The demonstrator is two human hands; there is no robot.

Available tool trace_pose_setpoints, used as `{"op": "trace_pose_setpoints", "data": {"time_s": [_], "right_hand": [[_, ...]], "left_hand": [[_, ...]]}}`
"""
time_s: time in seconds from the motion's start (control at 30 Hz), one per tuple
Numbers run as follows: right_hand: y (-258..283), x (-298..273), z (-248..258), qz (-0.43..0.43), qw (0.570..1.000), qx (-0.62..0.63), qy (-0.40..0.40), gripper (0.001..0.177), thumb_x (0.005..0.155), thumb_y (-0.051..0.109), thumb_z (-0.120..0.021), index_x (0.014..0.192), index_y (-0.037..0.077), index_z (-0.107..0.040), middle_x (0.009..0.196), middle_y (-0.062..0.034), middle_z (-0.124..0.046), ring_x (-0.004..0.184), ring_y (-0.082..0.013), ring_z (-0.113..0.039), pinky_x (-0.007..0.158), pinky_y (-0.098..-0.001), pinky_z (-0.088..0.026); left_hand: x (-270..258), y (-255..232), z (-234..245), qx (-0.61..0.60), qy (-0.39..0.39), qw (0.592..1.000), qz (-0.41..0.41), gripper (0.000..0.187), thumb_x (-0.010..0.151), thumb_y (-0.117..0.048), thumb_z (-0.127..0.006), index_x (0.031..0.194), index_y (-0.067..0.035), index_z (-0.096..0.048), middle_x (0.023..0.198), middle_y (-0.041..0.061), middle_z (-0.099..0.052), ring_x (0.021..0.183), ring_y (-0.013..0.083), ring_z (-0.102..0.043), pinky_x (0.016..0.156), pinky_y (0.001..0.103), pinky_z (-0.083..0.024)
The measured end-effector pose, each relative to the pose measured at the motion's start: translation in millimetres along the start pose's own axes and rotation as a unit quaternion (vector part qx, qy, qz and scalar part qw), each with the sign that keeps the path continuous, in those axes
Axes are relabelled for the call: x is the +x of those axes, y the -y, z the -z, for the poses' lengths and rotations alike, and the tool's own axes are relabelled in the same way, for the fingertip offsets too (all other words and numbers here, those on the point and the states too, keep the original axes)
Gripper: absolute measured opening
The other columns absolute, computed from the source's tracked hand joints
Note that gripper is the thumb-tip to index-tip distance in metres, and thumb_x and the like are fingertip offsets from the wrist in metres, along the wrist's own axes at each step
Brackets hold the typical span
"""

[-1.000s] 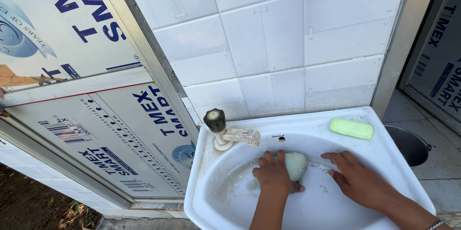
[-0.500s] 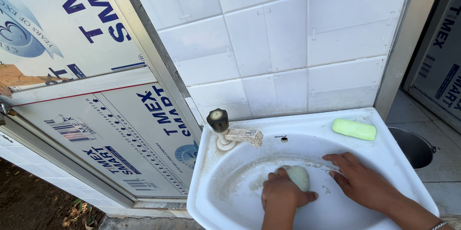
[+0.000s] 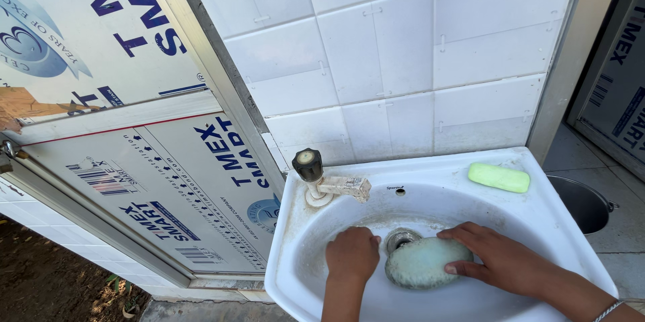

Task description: The person scrubs a white ceramic sink using a green sponge and a bar of soap. They wipe the sink basin, faucet, and surrounding tiled wall, then rinse the sponge under running water from the tap.

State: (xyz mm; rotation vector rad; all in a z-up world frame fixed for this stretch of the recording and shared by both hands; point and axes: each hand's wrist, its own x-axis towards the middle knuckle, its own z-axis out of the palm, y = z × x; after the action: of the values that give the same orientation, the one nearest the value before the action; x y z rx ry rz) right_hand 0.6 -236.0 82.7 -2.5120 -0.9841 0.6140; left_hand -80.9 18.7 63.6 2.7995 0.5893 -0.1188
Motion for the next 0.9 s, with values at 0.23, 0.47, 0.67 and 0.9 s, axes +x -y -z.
{"op": "trace_pose_setpoints", "data": {"time_s": [0.23,0.47,0.67,0.9], "right_hand": [[31,21,-1,0.006,0.995,-0.066,0.069,0.066,0.088,0.052,-0.069,0.147,0.037,-0.043,0.151,0.0019,-0.048,0.137,-0.0234,-0.048,0.115,-0.0386,-0.042],[86,60,-33,0.003,0.999,-0.041,0.032,0.105,0.074,0.057,-0.086,0.155,0.024,-0.028,0.148,-0.0095,-0.05,0.136,-0.0322,-0.046,0.114,-0.0422,-0.043],[136,72,-60,-0.051,0.998,-0.043,-0.013,0.108,0.075,0.055,-0.081,0.161,0.028,-0.021,0.146,-0.0098,-0.048,0.136,-0.0337,-0.047,0.112,-0.0476,-0.042],[135,74,-59,-0.07,0.997,-0.006,-0.007,0.108,0.071,0.061,-0.085,0.154,0.017,-0.03,0.143,-0.0116,-0.048,0.138,-0.0322,-0.044,0.114,-0.0432,-0.043]], "left_hand": [[-4,23,-7,-0.092,-0.106,0.988,0.058,0.012,0.088,-0.024,-0.071,0.094,-0.015,-0.067,0.101,0.005,-0.067,0.099,0.0259,-0.067,0.085,0.044,-0.054],[-3,18,-6,-0.137,-0.171,0.973,0.066,0.01,0.099,-0.022,-0.06,0.102,-0.015,-0.067,0.102,0.006,-0.069,0.101,0.0285,-0.066,0.087,0.046,-0.052],[-8,19,4,-0.123,-0.257,0.955,0.082,0.026,0.089,-0.011,-0.06,0.113,-0.018,-0.066,0.12,0.003,-0.061,0.115,0.0252,-0.058,0.098,0.044,-0.045],[-7,18,8,-0.123,-0.35,0.921,0.116,0.043,0.084,-0.01,-0.062,0.127,-0.011,-0.058,0.133,0.007,-0.052,0.127,0.0262,-0.047,0.108,0.045,-0.032]]}}
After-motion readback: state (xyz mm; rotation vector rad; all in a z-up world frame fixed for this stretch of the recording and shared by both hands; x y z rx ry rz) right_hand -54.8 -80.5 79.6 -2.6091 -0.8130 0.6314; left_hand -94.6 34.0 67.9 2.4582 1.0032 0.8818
